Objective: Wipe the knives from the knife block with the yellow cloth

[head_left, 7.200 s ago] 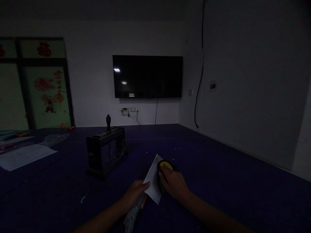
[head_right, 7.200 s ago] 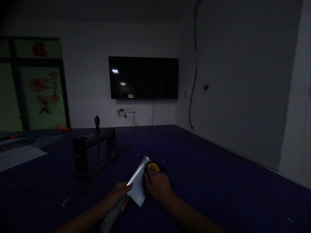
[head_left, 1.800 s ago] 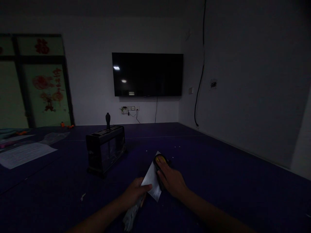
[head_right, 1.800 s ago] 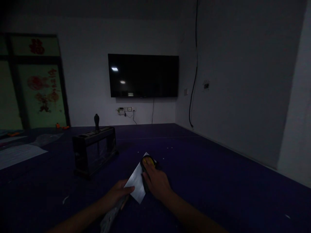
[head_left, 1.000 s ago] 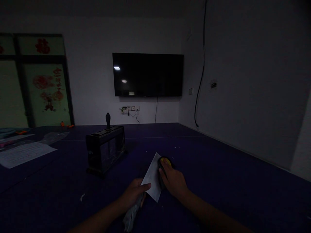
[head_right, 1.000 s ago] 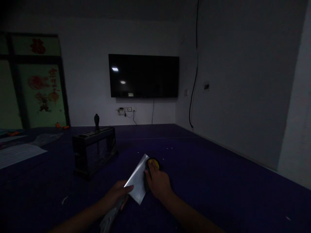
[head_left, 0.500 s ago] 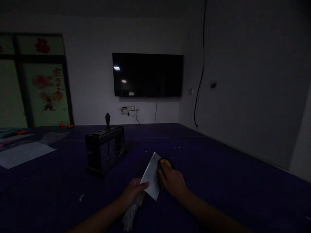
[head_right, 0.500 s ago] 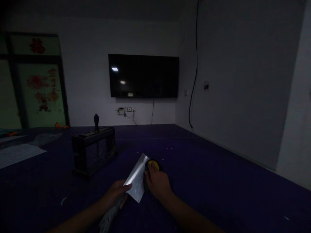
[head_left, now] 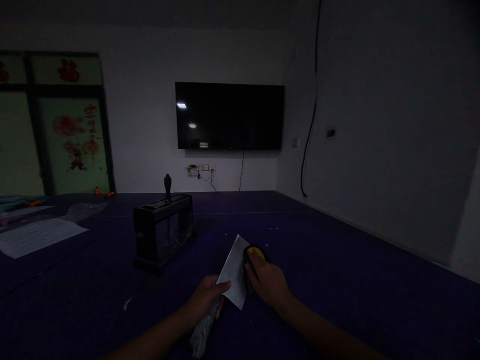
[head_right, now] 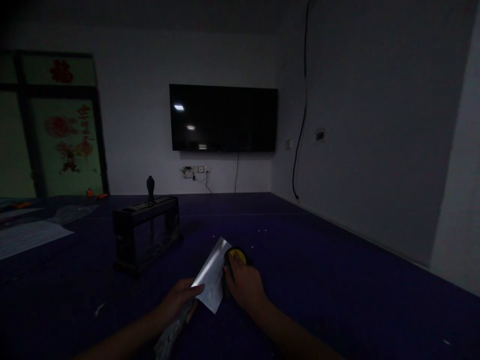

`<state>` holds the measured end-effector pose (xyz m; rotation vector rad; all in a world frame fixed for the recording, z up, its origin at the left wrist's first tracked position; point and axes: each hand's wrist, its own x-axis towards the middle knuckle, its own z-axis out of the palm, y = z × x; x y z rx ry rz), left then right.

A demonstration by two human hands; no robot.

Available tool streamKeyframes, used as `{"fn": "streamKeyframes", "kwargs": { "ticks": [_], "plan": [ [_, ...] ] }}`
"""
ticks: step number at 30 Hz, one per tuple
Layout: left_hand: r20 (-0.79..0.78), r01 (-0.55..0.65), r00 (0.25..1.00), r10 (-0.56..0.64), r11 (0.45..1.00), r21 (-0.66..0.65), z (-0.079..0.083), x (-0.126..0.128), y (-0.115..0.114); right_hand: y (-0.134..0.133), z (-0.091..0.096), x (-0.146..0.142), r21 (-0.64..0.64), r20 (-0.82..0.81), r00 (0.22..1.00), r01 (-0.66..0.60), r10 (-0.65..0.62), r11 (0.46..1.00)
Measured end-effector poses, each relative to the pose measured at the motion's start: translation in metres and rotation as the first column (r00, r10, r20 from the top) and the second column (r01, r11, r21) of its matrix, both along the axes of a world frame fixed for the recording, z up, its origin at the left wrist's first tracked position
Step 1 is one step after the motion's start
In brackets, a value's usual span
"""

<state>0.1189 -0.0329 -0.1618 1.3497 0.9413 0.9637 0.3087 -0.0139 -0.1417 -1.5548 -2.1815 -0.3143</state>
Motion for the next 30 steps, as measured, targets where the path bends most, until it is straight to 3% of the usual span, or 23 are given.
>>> {"fn": "streamKeyframes", "kwargs": {
  "ticks": [19,30],
  "plan": [
    [-0.009,0.019,1.000,-0.018,0.998,0.056,0.0061,0.0012,-0.0061,-0.0008,0.0034,0.0000,-0.009,0.007,1.000,-0.015,0.015,1.000],
    [0.041,0.022,0.999,-0.023,1.000,0.022,0.0062,0.0013,-0.0052,0.0021,-0.0006,0.0005,-0.001,-0.012,1.000,-0.023,0.023,1.000]
  ]
}}
